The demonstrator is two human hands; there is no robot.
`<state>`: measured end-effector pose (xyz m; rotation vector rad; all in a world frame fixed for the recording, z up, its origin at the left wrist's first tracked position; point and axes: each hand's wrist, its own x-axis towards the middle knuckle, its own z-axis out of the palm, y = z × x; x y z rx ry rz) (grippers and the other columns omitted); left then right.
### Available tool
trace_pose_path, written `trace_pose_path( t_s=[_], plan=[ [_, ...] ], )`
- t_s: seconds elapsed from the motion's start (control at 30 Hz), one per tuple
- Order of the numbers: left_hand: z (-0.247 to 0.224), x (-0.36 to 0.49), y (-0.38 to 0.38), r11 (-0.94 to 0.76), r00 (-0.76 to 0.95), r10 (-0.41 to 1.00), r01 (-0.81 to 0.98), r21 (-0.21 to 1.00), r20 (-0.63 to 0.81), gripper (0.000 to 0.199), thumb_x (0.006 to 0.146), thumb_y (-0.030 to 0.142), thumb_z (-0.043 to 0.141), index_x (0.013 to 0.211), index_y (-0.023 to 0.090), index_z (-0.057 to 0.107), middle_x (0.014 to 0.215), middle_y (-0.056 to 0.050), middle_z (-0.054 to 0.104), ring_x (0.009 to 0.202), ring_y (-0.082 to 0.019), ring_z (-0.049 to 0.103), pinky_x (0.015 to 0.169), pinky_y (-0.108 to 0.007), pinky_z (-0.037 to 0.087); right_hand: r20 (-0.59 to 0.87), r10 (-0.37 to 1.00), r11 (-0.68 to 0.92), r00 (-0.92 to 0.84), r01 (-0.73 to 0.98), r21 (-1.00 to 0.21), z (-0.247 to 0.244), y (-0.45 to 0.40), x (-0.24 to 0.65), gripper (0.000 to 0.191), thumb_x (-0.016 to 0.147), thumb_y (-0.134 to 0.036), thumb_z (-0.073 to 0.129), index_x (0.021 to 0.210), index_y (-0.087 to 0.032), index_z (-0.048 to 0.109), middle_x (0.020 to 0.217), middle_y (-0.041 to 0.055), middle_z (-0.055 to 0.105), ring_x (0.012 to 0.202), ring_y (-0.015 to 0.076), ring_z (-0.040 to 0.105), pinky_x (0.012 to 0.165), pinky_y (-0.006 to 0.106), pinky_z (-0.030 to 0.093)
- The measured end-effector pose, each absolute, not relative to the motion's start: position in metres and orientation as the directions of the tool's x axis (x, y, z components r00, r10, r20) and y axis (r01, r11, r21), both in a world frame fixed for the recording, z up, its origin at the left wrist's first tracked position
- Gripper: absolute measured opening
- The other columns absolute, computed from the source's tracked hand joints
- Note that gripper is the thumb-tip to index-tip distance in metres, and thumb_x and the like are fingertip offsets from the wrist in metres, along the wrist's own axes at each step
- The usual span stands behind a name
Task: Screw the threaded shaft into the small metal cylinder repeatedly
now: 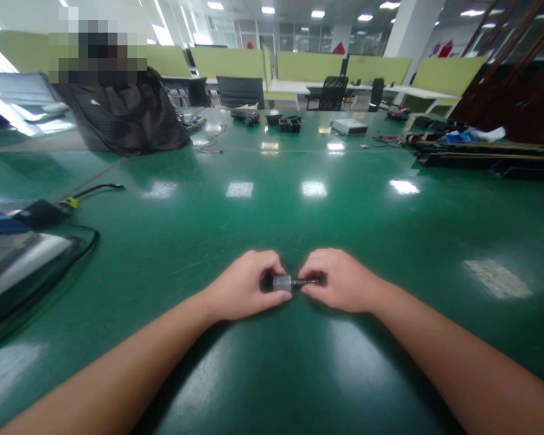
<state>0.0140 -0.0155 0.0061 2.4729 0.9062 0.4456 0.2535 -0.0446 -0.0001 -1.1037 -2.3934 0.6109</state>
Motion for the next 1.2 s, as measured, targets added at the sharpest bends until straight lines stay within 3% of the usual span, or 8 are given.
trace_pose_path(
  t_s=[0.5, 0.87, 1.2],
  plan=[
    [0.006, 0.012, -0.016, -0.683, 0.739, 0.656, 0.497, 0.535, 0.151, 0.023, 0.080, 0.037, 0.076, 0.087, 0.019, 0.063, 0.085, -0.001, 0.066, 0.077, -0.018, 0.061, 0.074, -0.030, 0.042, 0.187, 0.786, 0.586, -0.590, 0.612, -0.531, 0.004, -0.043, 0.262, 0.007, 0.079, -0.017, 0.072, 0.086, -0.018, 0.075, 0.084, 0.0035, 0.071, 0.082, 0.0176, 0.063, 0.078, 0.031, 0.046],
    [0.006, 0.011, -0.017, -0.674, 0.728, 0.670, 0.513, 0.531, 0.146, 0.023, 0.079, 0.037, 0.077, 0.086, 0.019, 0.064, 0.084, 0.000, 0.065, 0.077, -0.017, 0.060, 0.074, -0.029, 0.042, 0.146, 0.808, 0.536, -0.571, 0.609, -0.584, 0.005, -0.040, 0.270, 0.007, 0.077, -0.016, 0.074, 0.083, -0.018, 0.076, 0.079, 0.0009, 0.068, 0.070, 0.0120, 0.060, 0.066, 0.024, 0.045],
    [0.005, 0.011, -0.019, -0.667, 0.728, 0.673, 0.521, 0.533, 0.129, 0.024, 0.081, 0.039, 0.075, 0.086, 0.019, 0.064, 0.084, 0.000, 0.066, 0.077, -0.017, 0.060, 0.074, -0.029, 0.042, -0.067, 0.851, 0.334, -0.521, 0.635, -0.697, 0.007, -0.030, 0.294, 0.011, 0.074, -0.020, 0.077, 0.084, -0.017, 0.077, 0.079, 0.0013, 0.070, 0.070, 0.0135, 0.063, 0.065, 0.025, 0.049]
  ],
)
